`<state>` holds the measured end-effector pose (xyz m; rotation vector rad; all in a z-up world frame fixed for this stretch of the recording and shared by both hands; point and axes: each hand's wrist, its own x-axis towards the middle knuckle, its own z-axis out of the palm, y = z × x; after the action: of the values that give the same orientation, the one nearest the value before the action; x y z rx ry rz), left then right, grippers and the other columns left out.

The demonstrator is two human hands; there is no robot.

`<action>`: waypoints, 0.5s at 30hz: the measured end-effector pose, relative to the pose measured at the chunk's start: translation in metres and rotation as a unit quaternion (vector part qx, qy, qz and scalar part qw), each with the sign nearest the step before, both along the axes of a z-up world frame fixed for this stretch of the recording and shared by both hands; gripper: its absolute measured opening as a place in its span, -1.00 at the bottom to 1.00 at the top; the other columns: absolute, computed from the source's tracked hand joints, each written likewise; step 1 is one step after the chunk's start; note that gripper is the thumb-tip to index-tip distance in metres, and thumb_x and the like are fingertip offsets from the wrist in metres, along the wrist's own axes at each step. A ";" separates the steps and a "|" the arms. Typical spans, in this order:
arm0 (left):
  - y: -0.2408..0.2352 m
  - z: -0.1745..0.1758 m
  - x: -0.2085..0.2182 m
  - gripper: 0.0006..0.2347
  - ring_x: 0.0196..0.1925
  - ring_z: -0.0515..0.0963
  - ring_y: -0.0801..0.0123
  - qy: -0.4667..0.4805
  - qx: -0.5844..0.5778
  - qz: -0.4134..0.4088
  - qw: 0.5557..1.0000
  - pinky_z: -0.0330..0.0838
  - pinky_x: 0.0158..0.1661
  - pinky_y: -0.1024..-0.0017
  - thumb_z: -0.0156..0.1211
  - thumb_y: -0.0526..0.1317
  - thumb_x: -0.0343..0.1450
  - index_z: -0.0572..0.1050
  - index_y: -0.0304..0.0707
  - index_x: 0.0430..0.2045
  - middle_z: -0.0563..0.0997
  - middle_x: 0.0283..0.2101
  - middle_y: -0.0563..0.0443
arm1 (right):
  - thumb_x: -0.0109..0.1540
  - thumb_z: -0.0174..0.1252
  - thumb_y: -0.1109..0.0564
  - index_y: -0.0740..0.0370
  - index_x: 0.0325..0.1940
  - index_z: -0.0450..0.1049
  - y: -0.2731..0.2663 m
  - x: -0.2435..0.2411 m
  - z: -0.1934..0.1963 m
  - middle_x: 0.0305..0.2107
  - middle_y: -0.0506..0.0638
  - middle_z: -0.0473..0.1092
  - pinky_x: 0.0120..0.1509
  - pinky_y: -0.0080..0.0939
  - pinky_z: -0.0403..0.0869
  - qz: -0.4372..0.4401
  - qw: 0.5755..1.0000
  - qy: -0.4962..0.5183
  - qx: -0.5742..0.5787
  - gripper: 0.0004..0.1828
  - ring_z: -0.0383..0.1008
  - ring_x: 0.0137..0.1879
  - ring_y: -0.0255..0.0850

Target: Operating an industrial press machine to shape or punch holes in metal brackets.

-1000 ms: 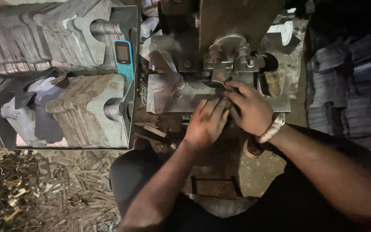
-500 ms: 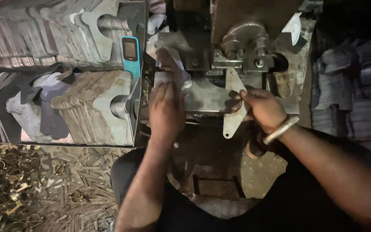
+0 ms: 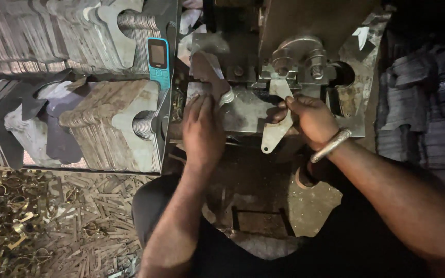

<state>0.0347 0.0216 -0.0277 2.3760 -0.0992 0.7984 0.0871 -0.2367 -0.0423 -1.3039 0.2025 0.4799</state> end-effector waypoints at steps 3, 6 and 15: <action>0.003 0.004 0.001 -0.77 0.10 0.55 -0.15 -0.015 -0.039 -0.032 0.999 0.44 0.15 0.09 0.18 -0.36 0.48 0.53 -0.52 -0.02 0.60 0.03 -0.32 | 0.43 -0.03 0.06 0.32 -0.12 0.47 0.002 -0.001 0.011 -0.39 0.06 0.51 -0.17 -0.11 0.62 -0.001 0.999 0.028 -0.023 -0.73 0.59 -0.24 -0.16; 0.002 0.007 0.001 -0.79 0.08 0.57 -0.11 -0.019 -0.037 -0.041 0.998 0.46 0.14 0.11 0.16 -0.37 0.50 0.54 -0.48 -0.01 0.60 0.01 -0.28 | 0.44 -0.03 0.04 0.30 -0.11 0.49 -0.002 -0.003 0.007 -0.37 0.02 0.51 -0.15 -0.12 0.62 0.013 0.999 0.021 -0.030 -0.71 0.58 -0.22 -0.20; -0.016 0.022 -0.027 -0.81 -0.01 0.57 -0.11 0.036 -0.003 -0.283 0.959 0.44 0.06 0.11 0.22 -0.33 0.48 0.58 -0.31 -0.05 0.63 -0.05 -0.22 | 0.35 0.07 0.05 0.21 -0.09 0.50 -0.025 -0.033 0.035 -0.32 -0.05 0.56 -0.22 -0.27 0.59 0.020 0.991 -0.004 -0.134 -0.80 0.58 -0.26 -0.28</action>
<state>0.0072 0.0054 -0.0060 2.1933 -0.7078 0.4306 0.0541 -0.2621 -0.0073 -1.5756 0.2405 0.4923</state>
